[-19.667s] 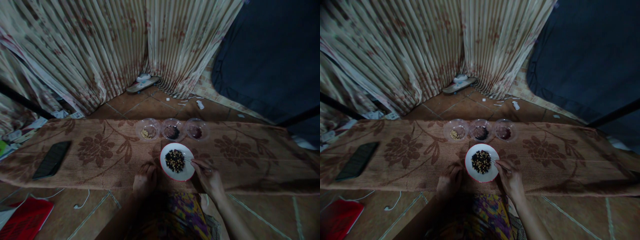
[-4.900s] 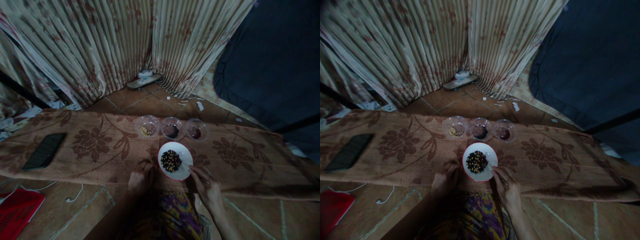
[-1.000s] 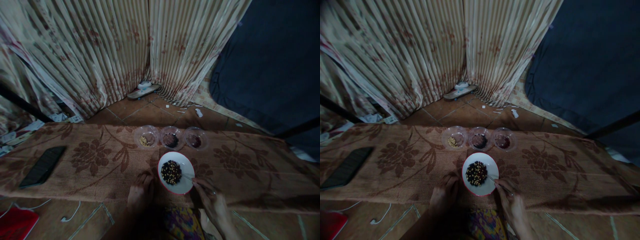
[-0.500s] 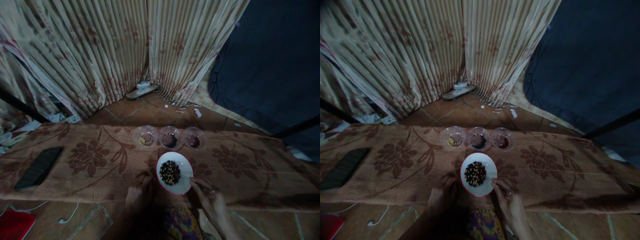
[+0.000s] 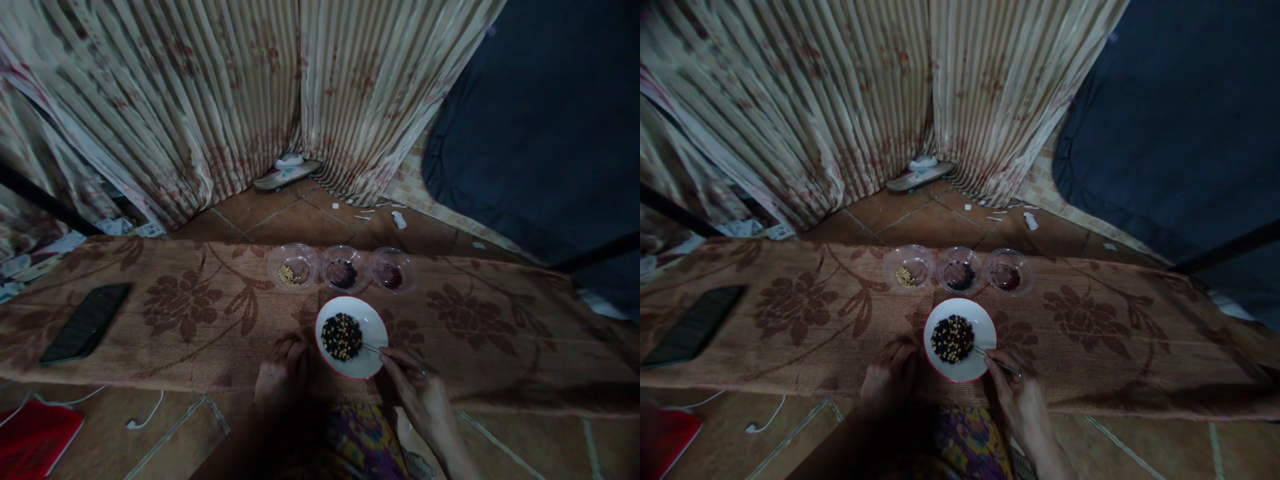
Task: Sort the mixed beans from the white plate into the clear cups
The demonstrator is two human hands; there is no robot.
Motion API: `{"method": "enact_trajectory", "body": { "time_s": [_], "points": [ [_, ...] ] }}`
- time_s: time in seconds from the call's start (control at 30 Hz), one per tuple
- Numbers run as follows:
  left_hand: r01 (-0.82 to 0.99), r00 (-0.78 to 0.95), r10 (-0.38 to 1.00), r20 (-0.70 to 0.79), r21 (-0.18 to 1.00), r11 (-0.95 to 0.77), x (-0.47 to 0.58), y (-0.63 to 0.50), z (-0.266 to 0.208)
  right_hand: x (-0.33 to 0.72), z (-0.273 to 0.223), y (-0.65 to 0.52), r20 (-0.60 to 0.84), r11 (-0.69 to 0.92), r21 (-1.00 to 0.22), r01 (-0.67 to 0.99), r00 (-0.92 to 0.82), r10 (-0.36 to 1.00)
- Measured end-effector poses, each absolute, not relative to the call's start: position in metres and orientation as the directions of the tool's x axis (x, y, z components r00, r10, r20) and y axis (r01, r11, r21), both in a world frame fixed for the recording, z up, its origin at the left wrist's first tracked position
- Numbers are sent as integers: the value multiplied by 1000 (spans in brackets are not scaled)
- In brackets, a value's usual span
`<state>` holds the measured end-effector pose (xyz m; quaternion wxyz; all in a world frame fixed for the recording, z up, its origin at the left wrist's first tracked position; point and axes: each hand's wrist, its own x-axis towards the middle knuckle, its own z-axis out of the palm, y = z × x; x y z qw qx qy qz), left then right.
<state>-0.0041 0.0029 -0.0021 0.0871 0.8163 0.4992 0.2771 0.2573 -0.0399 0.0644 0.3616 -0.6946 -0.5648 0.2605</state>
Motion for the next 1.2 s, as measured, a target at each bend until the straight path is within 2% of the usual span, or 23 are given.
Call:
{"method": "enact_trajectory", "body": {
  "time_s": [0.6,0.93,1.2],
  "points": [
    [780,345,874,342,414,-470,-3,3,-1,257,59,-40,92,-74,-775,627,229,969],
    [770,344,866,364,417,-482,-3,3,0,259,61,-40,19,-153,-825,544,297,955],
    [773,352,863,363,407,-487,-3,3,-1,262,61,-42,-11,-160,-826,540,268,963]
  ]
}}
